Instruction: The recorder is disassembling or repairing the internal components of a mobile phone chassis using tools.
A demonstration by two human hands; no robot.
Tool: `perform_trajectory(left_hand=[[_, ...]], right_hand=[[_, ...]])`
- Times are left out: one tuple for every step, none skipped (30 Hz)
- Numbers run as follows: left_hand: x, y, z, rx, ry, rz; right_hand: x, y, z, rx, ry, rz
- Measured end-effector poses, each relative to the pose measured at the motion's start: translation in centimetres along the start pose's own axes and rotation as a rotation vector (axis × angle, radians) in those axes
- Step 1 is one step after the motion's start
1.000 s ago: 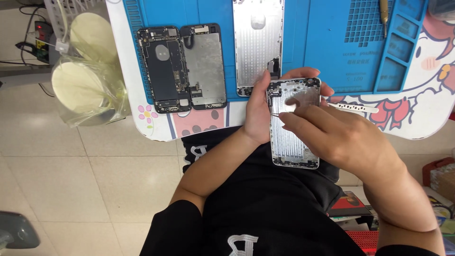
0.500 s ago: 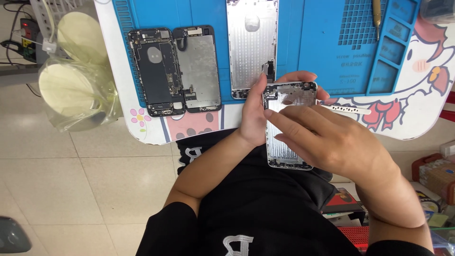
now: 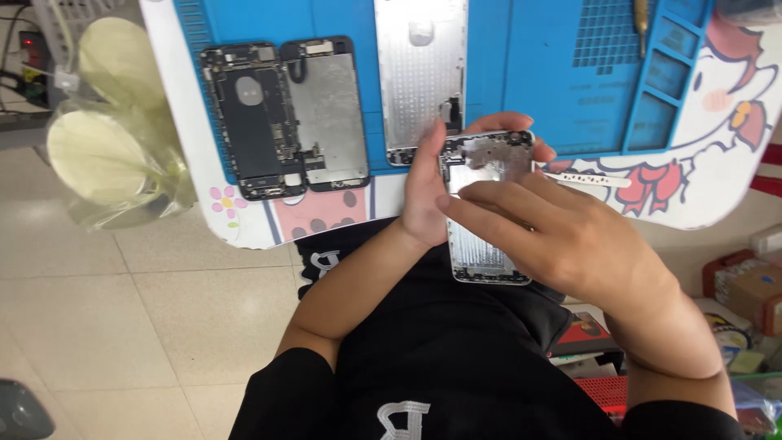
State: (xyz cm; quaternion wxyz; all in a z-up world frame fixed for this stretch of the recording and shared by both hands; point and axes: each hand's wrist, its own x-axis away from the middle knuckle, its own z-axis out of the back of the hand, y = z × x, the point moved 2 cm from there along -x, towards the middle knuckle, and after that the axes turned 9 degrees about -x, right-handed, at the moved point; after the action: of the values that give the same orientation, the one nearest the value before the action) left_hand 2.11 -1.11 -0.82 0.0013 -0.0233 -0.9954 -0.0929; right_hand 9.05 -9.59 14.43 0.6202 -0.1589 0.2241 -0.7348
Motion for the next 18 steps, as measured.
perform_trajectory(left_hand=[[0.1, 0.1, -0.3, 0.019, 0.005, -0.020], [0.2, 0.3, -0.6, 0.037, 0.010, -0.040], [0.3, 0.1, -0.2, 0.040, 0.008, -0.030], [0.4, 0.0, 0.2, 0.037, 0.003, -0.015], [0.5, 0.2, 0.7, 0.026, -0.004, -0.006], [0.5, 0.3, 0.4, 0.020, -0.006, -0.002], [0.4, 0.4, 0.1, 0.025, 0.022, 0.014], [0.4, 0.5, 0.0, 0.029, 0.051, 0.029], [0.3, 0.7, -0.2, 0.029, 0.054, 0.029], [0.2, 0.8, -0.3, -0.008, 0.072, 0.032], [0.2, 0.8, -0.4, -0.043, 0.089, 0.036], [0.2, 0.6, -0.4, -0.040, 0.091, 0.038], [0.2, 0.6, -0.4, -0.008, 0.073, 0.020], [0.1, 0.5, -0.3, 0.023, 0.055, 0.002], [0.3, 0.3, 0.1, 0.026, 0.061, 0.001], [0.5, 0.1, 0.4, 0.014, 0.034, -0.016], [0.6, 0.0, 0.8, 0.000, 0.005, -0.033], [0.5, 0.3, 0.4, 0.003, 0.009, -0.034]], right_hand=[[0.1, 0.1, -0.2, -0.005, 0.013, -0.009], [0.2, 0.1, -0.3, -0.009, 0.026, -0.018], [0.4, 0.2, -0.3, -0.009, 0.029, -0.028], [0.6, 0.3, -0.4, 0.029, 0.005, -0.052], [0.6, 0.4, -0.4, 0.067, -0.016, -0.066], [0.5, 0.3, -0.3, 0.068, -0.008, -0.067], [0.4, 0.2, -0.1, 0.013, -0.003, -0.039], [0.2, 0.0, 0.1, -0.041, 0.001, -0.010], [0.2, 0.1, -0.1, -0.044, 0.001, -0.011], [0.3, 0.3, -0.3, -0.048, 0.031, -0.030], [0.3, 0.4, -0.4, -0.050, 0.059, -0.052], [0.5, 0.4, -0.4, -0.051, 0.057, -0.056], [0.6, 0.5, -0.5, -0.028, 0.036, -0.045], [0.7, 0.6, -0.5, -0.005, 0.015, -0.035], [0.8, 0.5, -0.5, -0.011, 0.011, -0.035], [1.0, 0.6, -0.5, -0.023, 0.010, -0.065], [1.1, 0.7, -0.4, -0.033, 0.011, -0.095], [1.1, 0.7, -0.3, -0.036, 0.007, -0.095]])
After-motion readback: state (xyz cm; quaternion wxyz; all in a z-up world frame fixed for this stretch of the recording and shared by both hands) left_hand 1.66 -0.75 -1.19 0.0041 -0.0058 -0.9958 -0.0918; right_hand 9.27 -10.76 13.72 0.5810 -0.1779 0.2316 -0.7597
